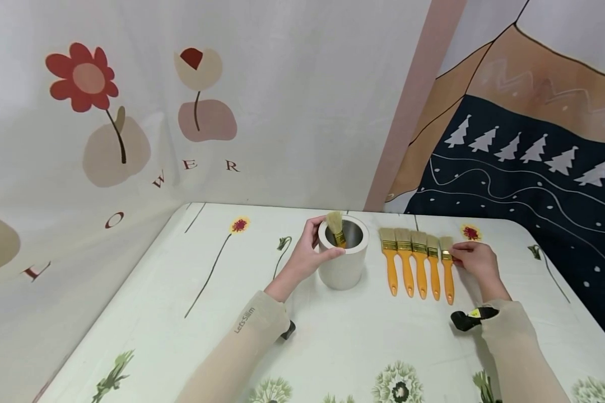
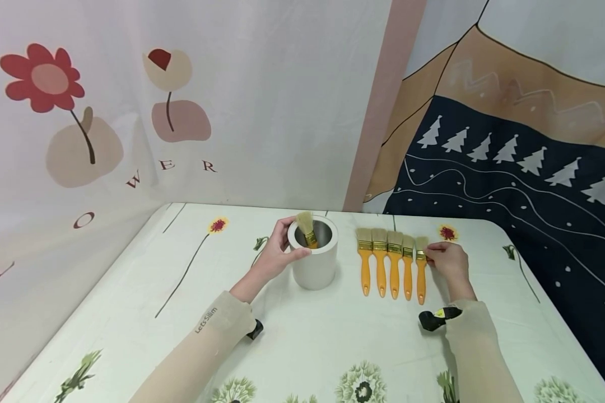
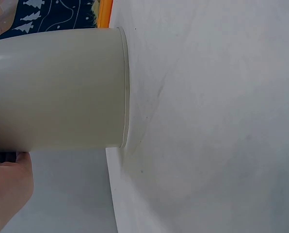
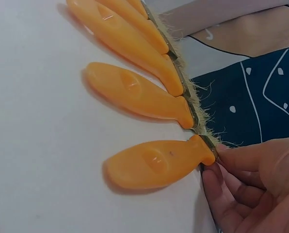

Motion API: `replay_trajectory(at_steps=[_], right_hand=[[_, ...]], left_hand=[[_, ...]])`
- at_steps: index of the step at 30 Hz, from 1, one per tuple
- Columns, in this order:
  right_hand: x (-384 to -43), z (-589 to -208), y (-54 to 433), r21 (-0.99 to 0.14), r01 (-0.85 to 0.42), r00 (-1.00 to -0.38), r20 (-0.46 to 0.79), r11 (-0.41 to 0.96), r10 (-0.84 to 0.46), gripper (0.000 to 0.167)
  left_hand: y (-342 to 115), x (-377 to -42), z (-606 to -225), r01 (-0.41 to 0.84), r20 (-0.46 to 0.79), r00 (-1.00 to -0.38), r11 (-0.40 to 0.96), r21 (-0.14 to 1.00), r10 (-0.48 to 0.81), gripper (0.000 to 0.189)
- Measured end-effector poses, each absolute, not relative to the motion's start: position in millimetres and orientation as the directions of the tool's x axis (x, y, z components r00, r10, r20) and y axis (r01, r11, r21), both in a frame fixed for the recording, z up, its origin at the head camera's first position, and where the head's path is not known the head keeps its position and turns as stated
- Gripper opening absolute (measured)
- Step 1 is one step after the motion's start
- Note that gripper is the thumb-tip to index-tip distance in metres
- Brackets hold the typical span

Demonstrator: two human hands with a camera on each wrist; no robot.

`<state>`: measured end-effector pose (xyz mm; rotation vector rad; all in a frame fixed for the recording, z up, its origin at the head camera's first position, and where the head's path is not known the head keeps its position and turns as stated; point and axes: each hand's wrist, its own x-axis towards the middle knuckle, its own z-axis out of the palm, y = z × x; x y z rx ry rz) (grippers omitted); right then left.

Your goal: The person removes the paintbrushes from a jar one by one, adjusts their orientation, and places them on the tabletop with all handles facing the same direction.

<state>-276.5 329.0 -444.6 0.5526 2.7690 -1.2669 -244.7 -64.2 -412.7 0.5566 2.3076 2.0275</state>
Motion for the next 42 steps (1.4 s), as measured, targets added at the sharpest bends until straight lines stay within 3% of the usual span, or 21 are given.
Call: replay_trajectory(at_steps=[12,20,31,38,42], right_hand=[[-274.5,-445.7,328.6,-0.733,0.332,-0.935,-0.174,0.594,0.308,0.035],[-273.2,-439.0,332.1,-0.762,0.330,-0.934,-0.179,0.557,0.309,0.037],[-275.8,-420.9,324.2,-0.785,0.300,-0.935,-0.129,0.542,0.330,0.035],[-304.6,-450.1,339.8,-0.824,0.222,-0.948,-0.058,0.521,0.312,0.031],[-325.6,-473.6,348.8,-0.820,0.164,-0.958,-0.001,0.548,0.286,0.033]], left_hand=[[-64.2,-244.6,-412.6,0.252,0.218,-0.935,0.091,0.963,0.281,0.099],[-63.3,-244.9,-410.7,0.246,0.208,-0.938,0.111,0.963,0.278,0.087],[-64.7,-244.2,-411.2,0.249,0.211,-0.937,0.108,0.963,0.280,0.097],[-64.4,-244.0,-411.5,0.255,0.216,-0.934,0.108,0.961,0.283,0.088],[-64.1,-244.6,-412.0,0.258,0.220,-0.934,0.103,0.961,0.283,0.093]])
